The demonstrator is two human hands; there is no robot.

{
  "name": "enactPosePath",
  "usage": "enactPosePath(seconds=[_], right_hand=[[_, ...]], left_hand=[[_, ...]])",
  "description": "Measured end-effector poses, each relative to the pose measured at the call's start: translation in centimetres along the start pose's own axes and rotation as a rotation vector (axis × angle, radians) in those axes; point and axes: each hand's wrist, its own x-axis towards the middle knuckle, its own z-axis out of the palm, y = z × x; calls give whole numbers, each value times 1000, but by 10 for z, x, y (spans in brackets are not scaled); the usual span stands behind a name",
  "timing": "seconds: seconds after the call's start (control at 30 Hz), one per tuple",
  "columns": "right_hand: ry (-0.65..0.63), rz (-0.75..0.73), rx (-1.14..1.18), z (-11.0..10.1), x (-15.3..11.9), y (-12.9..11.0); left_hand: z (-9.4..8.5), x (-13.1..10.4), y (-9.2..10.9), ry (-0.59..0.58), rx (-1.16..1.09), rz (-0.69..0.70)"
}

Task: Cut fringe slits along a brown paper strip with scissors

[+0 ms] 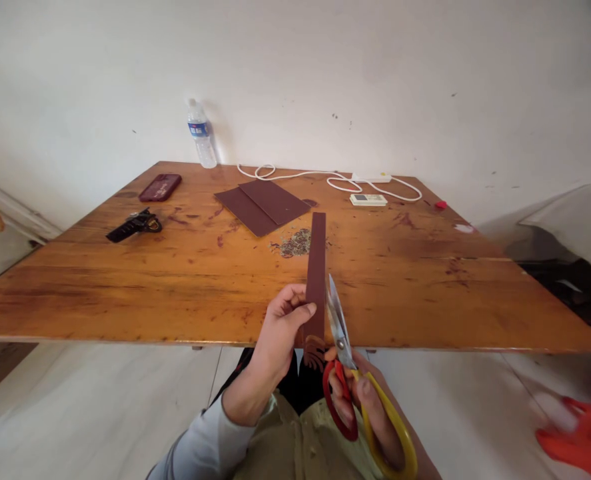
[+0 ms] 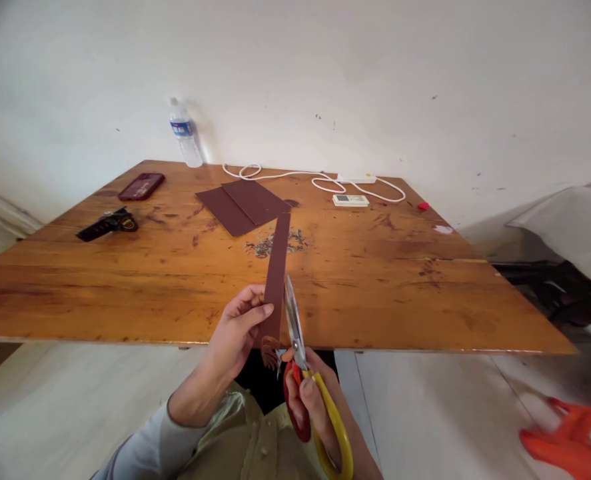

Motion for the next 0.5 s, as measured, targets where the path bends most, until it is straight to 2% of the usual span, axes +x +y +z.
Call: enactPosePath(seconds=[0.23, 0.37, 0.5], right_hand=[[178, -79, 14, -3, 3, -8], [173, -84, 25, -7, 1, -6], [194, -62, 18, -8, -2, -6]], left_hand=[[4, 10, 17, -37, 55, 154], [7, 13, 23, -43, 82, 238], [4, 17, 21, 6, 101, 242]])
